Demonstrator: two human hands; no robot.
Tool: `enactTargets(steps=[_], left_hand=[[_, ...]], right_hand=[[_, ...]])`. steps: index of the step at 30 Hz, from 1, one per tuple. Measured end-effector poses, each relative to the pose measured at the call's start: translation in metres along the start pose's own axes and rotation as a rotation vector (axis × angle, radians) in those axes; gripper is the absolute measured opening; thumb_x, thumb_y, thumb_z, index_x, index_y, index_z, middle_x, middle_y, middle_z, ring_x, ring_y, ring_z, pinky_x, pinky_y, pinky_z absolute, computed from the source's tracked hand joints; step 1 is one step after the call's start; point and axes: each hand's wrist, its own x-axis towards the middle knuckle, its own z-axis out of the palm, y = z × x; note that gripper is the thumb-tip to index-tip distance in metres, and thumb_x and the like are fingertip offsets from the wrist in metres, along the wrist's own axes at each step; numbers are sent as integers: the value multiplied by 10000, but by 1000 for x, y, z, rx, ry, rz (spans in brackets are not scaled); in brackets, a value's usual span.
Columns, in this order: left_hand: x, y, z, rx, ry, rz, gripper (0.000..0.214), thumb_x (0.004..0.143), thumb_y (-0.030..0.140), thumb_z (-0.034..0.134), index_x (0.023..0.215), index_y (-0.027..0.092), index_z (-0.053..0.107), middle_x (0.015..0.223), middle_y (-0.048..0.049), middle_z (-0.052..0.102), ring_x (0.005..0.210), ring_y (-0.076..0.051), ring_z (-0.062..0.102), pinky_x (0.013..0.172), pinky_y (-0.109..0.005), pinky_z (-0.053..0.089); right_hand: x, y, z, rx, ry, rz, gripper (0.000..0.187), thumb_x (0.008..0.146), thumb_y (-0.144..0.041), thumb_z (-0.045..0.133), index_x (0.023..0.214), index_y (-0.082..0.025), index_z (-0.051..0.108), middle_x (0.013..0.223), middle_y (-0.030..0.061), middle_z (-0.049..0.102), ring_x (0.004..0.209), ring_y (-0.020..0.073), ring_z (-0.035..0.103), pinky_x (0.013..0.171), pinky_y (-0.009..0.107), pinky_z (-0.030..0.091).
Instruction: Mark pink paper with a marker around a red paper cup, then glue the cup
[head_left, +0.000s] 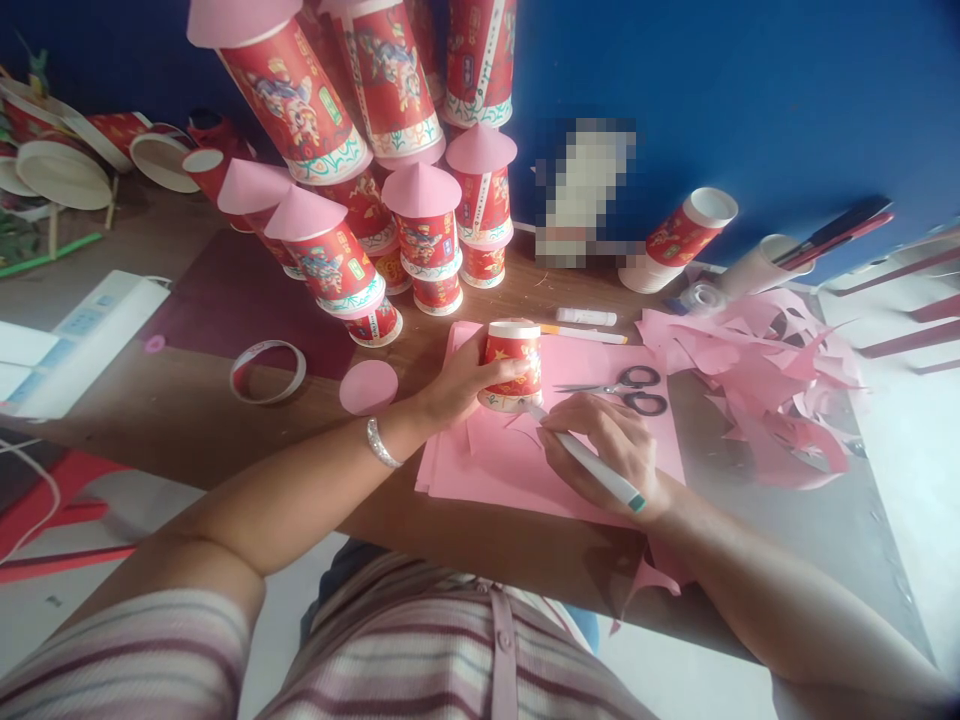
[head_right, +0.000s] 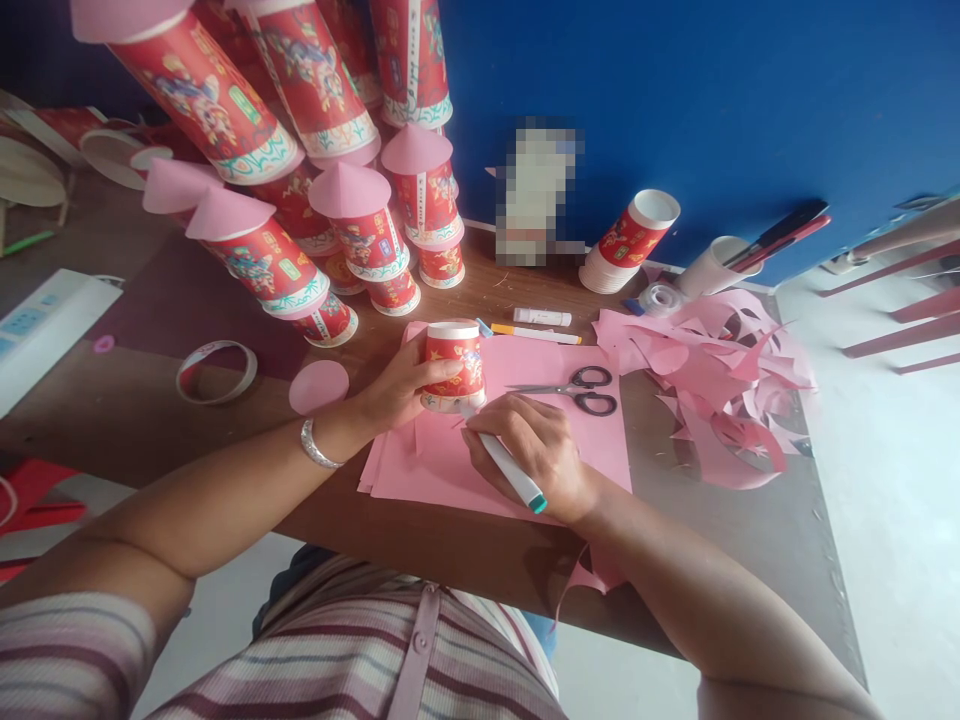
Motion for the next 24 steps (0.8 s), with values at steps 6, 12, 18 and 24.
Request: enactTargets(steps=[6,12,18,24], left_hand=[[0,1,0,0,7,-5,488,779,421,929,1113,183,665,936,-26,687,820,-155,646,743,-289,524],[-1,1,1,8,5,7,449,791,428,926,1050,175,659,898,-19,675,786,-144,633,725,-285,514],[-1,2,0,0,7,-7,464,793,432,931,1071,174,663,899,-13,665,786,-148,637,725,-297,522],[-1,2,0,-3,2,-31,486,777,456,936,1071,185,661,946,-24,675,853,-164,653,778,-303,546]], right_hand=[[1,0,0,-8,1,-11,215,977,-47,687,1041,-242,624,767,-29,715,606,142,684,581,276,584],[-1,-1,0,0,-2,-17,209,993,-46,677,1056,-233,609,754,-29,693,606,138,662,573,269,572],[0,-3,-1,24,-7,-14,228,989,-38,674,1080,-239,616,760,-28,689,617,137,666,574,260,580],[0,-2,-1,34,-18,-18,270,950,-36,707,1117,-239,647,782,-20,721,628,153,693,593,271,597]])
